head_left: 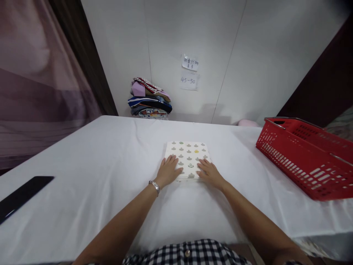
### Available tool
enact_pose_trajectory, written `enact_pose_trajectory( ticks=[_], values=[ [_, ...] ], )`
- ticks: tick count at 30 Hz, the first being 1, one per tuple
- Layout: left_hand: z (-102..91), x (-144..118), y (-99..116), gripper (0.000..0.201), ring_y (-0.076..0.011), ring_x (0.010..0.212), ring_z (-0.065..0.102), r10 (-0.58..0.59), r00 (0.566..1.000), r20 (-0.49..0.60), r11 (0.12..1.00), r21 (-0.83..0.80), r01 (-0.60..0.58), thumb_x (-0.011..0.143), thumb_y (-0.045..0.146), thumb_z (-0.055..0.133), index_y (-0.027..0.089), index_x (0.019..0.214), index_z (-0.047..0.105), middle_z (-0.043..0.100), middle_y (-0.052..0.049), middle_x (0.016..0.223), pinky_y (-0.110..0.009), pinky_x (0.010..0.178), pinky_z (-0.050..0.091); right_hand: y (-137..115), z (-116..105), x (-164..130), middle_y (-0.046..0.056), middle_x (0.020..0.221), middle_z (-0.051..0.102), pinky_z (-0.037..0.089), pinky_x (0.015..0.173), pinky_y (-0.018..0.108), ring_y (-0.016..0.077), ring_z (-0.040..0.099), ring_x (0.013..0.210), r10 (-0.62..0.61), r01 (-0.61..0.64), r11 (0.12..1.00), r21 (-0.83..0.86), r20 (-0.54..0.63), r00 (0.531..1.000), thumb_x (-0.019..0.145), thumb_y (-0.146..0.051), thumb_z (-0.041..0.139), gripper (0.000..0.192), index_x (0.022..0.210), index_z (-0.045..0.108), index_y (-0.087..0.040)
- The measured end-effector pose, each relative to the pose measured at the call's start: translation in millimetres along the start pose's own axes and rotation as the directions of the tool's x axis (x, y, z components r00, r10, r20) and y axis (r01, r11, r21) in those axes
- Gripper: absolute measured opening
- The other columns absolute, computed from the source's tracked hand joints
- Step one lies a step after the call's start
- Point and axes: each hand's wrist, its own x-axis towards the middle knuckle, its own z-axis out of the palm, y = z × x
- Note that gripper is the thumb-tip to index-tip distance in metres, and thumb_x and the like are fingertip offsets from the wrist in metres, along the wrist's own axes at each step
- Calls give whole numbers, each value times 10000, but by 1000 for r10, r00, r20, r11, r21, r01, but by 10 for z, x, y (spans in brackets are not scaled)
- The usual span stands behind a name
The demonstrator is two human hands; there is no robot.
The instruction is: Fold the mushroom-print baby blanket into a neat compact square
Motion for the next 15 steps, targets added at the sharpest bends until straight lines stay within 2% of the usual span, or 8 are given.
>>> enact_pose_trajectory(
  ticks=[2,4,7,9,15],
  values=[
    [-88,114,37,551,-270,1382,223,-48,997,53,999,-6,49,874,526,370,187,1298,464,336,-113,1470,-495,1102,193,-7,-61,122,84,1431,397,226,1069,545,282,259,1363,19,-20,999,32,13,1000,897,-462,436,429,1260,543,-260],
    [-132,250,53,599,-281,1388,200,-106,994,25,994,8,106,865,560,361,168,1307,457,308,-127,1481,-499,1106,170,2,-108,310,98,1439,381,217,1083,519,277,246,1369,38,-37,999,37,-16,999,891,-455,451,454,1283,526,-240],
    [-78,400,3,660,-283,1400,150,-198,980,-32,980,-2,198,866,566,345,144,1373,371,239,-135,1507,-505,1112,136,84,-98,599,112,1477,307,198,1090,504,276,183,1388,52,-53,998,-17,-64,997,881,-458,468,513,1331,467,-213],
    [3,430,-63,670,-277,1403,139,-232,972,-46,972,-44,230,874,565,320,155,1405,317,211,-123,1518,-504,1104,163,174,-39,722,111,1489,283,200,1080,522,281,174,1389,85,-87,995,-55,-48,995,883,-463,460,523,1344,440,-218],
    [139,394,-183,696,-259,1403,143,-219,972,-87,970,-124,208,869,589,316,156,1413,303,229,-104,1515,-447,1087,241,339,109,758,112,1499,254,205,1079,519,280,173,1390,121,-123,990,-63,-39,992,898,-477,417,530,1355,423,-209]
  ],
)
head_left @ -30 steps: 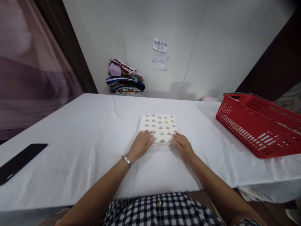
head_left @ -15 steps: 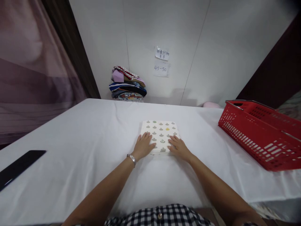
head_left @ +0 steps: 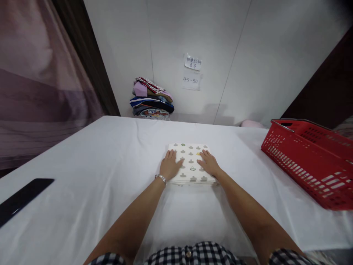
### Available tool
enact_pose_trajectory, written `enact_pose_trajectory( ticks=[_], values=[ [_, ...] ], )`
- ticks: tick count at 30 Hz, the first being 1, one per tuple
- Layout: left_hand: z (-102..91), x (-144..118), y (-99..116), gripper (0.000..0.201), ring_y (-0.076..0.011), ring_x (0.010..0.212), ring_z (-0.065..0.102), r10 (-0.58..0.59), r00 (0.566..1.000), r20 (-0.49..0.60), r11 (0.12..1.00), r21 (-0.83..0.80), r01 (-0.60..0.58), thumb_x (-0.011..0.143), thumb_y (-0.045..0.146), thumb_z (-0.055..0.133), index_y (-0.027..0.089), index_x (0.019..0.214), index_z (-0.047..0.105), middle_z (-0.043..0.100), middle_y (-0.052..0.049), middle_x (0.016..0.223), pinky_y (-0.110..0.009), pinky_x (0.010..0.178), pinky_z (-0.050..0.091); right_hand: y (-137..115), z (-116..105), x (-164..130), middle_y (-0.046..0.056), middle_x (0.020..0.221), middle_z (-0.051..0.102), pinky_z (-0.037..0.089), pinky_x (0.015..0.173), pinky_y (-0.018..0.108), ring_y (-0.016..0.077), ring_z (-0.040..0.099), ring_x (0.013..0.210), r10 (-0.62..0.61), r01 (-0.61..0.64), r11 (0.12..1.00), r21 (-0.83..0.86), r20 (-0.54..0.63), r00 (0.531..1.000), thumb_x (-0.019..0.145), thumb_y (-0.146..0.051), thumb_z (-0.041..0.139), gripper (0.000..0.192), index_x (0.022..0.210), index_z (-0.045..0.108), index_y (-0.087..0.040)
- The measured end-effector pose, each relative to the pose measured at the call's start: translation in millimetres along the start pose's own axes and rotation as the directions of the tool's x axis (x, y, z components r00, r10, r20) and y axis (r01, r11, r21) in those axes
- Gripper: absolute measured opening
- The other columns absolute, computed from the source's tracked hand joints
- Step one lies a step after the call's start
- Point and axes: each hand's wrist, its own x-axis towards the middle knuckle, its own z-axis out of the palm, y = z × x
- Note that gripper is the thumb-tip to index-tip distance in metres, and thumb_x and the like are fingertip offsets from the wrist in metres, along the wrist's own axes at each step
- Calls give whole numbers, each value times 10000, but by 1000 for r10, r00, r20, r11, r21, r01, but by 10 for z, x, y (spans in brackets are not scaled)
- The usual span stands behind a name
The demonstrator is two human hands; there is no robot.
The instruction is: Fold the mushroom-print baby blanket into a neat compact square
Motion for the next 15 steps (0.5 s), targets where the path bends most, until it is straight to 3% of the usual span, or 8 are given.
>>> enact_pose_trajectory(
  ticks=[5,10,15],
  values=[
    [-2,4,-6,648,-302,1394,158,-24,999,-26,1000,-11,24,860,576,348,213,1397,344,265,-72,1507,-465,1054,286,15,8,-5,114,1488,281,218,1081,518,283,193,1384,3,-2,999,43,-33,999,881,-457,457,520,1337,455,-206],
    [-62,-36,35,568,-324,1290,360,-65,997,-44,997,27,66,871,532,346,236,1352,406,284,-71,1500,-485,1005,330,129,100,-51,109,1491,274,251,1067,542,293,176,1387,67,-51,985,166,-95,993,845,-491,486,541,1313,490,-218],
    [-98,-71,52,514,-327,1195,458,-105,990,-95,992,58,111,880,469,348,199,1303,458,305,-128,1480,-489,950,373,261,199,-228,124,1452,345,333,1016,546,307,359,1310,142,-71,937,342,-187,972,816,-489,537,519,1280,533,-256]
  ],
)
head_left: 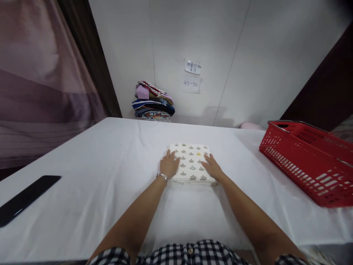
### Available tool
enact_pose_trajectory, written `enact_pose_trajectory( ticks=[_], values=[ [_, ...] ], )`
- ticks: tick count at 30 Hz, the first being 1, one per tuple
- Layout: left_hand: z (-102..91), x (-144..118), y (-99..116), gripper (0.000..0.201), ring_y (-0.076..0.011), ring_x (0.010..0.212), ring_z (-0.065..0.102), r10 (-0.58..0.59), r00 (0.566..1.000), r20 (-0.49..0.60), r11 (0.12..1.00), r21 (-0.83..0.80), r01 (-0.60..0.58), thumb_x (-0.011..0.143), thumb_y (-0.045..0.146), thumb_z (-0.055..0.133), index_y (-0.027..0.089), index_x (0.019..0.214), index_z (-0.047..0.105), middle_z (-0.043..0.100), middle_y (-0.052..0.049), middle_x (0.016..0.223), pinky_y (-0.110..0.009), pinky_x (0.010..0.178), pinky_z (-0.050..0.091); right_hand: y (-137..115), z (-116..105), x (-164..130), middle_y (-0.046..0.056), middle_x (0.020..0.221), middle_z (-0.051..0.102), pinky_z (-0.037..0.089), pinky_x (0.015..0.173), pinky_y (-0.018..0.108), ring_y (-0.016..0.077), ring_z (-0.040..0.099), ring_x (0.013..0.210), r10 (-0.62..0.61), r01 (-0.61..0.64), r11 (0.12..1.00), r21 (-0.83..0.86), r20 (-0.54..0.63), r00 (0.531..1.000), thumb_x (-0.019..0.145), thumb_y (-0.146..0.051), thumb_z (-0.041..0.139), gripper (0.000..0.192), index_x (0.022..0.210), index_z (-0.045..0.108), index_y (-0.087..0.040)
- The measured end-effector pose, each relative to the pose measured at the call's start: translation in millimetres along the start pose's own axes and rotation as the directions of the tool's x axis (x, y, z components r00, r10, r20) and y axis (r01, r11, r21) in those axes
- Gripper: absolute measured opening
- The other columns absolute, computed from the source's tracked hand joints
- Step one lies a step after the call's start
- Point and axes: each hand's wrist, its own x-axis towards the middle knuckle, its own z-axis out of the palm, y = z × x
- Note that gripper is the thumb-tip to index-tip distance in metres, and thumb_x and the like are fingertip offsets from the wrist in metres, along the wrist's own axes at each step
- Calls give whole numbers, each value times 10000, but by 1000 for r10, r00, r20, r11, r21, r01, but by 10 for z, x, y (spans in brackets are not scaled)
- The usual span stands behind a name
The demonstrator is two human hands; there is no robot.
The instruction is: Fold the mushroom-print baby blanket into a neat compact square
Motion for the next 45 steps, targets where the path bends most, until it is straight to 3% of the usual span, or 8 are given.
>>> enact_pose_trajectory(
  ticks=[11,15,22,29,33,36,40,45],
  values=[
    [-9,-13,-55,449,-269,1173,495,8,1000,16,999,-37,-7,869,293,333,172,1279,473,589,-137,1210,-420,945,374,172,-206,-494,67,1151,649,524,829,423,260,637,991,16,-6,959,284,-32,999,712,-323,657,569,1267,552,-247],
    [16,-366,-24,488,-276,1143,524,10,999,43,998,-54,-8,840,330,403,170,1298,455,573,-139,1245,-396,904,412,195,-446,-150,55,1008,704,541,771,421,252,669,859,45,-53,950,306,33,998,654,-259,670,569,1215,595,-201],
    [-66,-1007,95,590,-243,1030,593,159,968,196,958,-266,-104,810,537,495,229,1312,474,588,-79,1242,-338,816,489,96,-615,675,97,1278,561,436,962,462,280,511,1180,-156,161,987,26,-148,977,719,-309,619,410,1112,649,-199],
    [-279,-540,-189,376,-239,1161,497,151,980,-130,953,-245,-179,858,372,478,202,1179,574,559,-86,1247,-392,958,436,116,-448,413,121,1333,506,279,1056,544,320,389,1282,-77,38,963,-268,-136,988,803,-333,548,421,1199,590,-195],
    [-220,-224,-205,380,-236,1300,359,189,977,-98,945,-251,-208,875,351,448,206,1208,562,430,-72,1402,-404,1075,324,222,-570,281,166,1365,460,299,1057,494,327,382,1286,115,-149,957,-250,-143,983,802,-376,541,536,1277,517,-127],
    [-144,-88,-234,372,-220,1271,401,173,985,-6,939,-301,-167,889,323,410,192,1196,575,479,-66,1362,-375,1087,306,332,-647,275,176,1316,509,353,1027,456,314,471,1212,296,-303,949,-85,-87,951,770,-422,571,608,1285,501,-106],
    [-74,-149,-304,365,-189,1161,496,167,986,4,904,-401,-151,897,317,388,186,1163,600,567,-58,1244,-338,1044,353,415,-618,411,148,1239,575,402,982,459,304,527,1143,279,-273,958,89,-73,957,702,-385,636,572,1212,564,-138],
    [-106,-604,-242,377,-171,956,562,156,988,2,881,-452,-138,898,405,408,230,1171,601,590,-46,1105,-328,888,454,255,-519,876,126,1188,602,438,945,445,276,555,1097,155,-124,969,212,-135,979,649,-380,694,628,1215,555,-143]
  ],
)
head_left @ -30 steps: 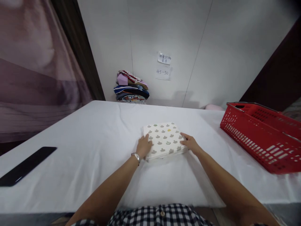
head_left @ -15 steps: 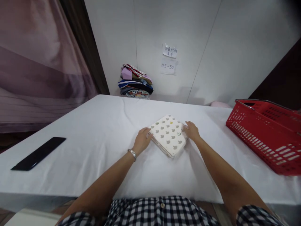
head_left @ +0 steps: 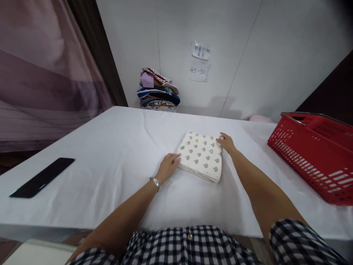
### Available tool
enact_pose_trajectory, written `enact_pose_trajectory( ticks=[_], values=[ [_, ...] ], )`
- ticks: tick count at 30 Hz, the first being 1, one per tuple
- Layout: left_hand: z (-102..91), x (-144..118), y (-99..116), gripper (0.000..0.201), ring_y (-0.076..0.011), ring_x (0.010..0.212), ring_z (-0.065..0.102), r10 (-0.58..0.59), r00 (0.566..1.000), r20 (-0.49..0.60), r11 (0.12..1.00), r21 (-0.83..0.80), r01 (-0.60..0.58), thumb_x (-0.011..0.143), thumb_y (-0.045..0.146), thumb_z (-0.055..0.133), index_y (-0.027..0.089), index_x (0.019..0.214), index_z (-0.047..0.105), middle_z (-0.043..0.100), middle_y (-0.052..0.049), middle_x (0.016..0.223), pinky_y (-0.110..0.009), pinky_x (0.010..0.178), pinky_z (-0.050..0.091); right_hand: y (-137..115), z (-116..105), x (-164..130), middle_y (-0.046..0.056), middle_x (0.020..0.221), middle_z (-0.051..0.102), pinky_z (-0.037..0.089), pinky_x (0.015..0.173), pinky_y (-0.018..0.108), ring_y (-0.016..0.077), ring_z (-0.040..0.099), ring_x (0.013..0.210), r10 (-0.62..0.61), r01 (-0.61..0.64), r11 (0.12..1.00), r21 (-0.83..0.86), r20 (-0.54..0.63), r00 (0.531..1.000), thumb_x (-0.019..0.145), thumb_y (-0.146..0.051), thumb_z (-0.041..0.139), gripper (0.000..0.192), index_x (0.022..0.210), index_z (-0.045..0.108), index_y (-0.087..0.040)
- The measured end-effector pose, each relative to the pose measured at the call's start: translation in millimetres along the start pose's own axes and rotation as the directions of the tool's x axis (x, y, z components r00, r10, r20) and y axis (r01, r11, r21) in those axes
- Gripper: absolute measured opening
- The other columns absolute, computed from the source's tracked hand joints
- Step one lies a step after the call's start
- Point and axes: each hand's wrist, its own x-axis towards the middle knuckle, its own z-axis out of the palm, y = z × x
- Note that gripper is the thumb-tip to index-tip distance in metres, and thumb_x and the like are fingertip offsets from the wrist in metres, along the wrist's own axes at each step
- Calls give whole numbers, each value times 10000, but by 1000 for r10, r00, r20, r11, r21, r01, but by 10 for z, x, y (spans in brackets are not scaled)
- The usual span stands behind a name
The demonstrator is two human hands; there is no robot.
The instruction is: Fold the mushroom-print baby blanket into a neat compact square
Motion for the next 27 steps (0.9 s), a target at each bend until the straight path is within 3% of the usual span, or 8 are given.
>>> enact_pose_trajectory(
  ticks=[3,7,10,16,20,27],
  values=[
    [10,-228,109,405,-144,840,565,54,995,83,998,-28,-52,858,449,490,262,1209,566,566,-30,1062,-298,793,487,-199,109,181,135,1267,549,420,967,450,288,503,1169,-82,84,991,105,-16,996,649,-390,714,639,1225,551,-164],
    [31,-288,131,393,-178,996,534,158,987,16,985,64,-159,788,373,604,257,1163,582,526,-40,1117,-319,879,465,-390,129,55,130,1271,552,388,998,467,300,482,1196,-96,93,992,85,37,995,673,-386,705,530,1151,607,-176],
    [60,-244,109,331,-190,1044,512,254,967,-30,962,114,-249,793,289,588,242,1120,592,519,-50,1132,-337,904,459,-430,8,-339,110,1174,623,421,963,451,267,558,1102,-133,127,986,108,56,989,731,-372,638,409,1087,641,-169],
    [94,-190,144,246,-200,1028,519,367,930,-36,919,172,-356,789,206,545,210,1029,599,545,-62,1093,-358,904,459,-239,-337,-1475,56,1072,674,467,908,396,215,603,1015,-271,270,962,28,17,963,810,-343,554,263,1009,674,-220],
    [98,-161,165,215,-208,1008,521,404,915,-15,897,202,-393,782,188,530,208,986,596,572,-58,1044,-358,880,461,-98,-368,-1914,76,1171,619,446,958,408,215,553,1102,-471,474,873,-120,52,881,829,-297,551,288,1098,633,-240],
    [83,-145,160,161,-220,971,518,448,894,1,856,288,-430,807,209,510,199,946,590,596,-69,995,-370,850,445,-114,-222,-1869,104,1179,614,434,954,420,230,525,1129,-644,639,632,-438,161,748,872,-150,462,294,1121,614,-189]
  ],
)
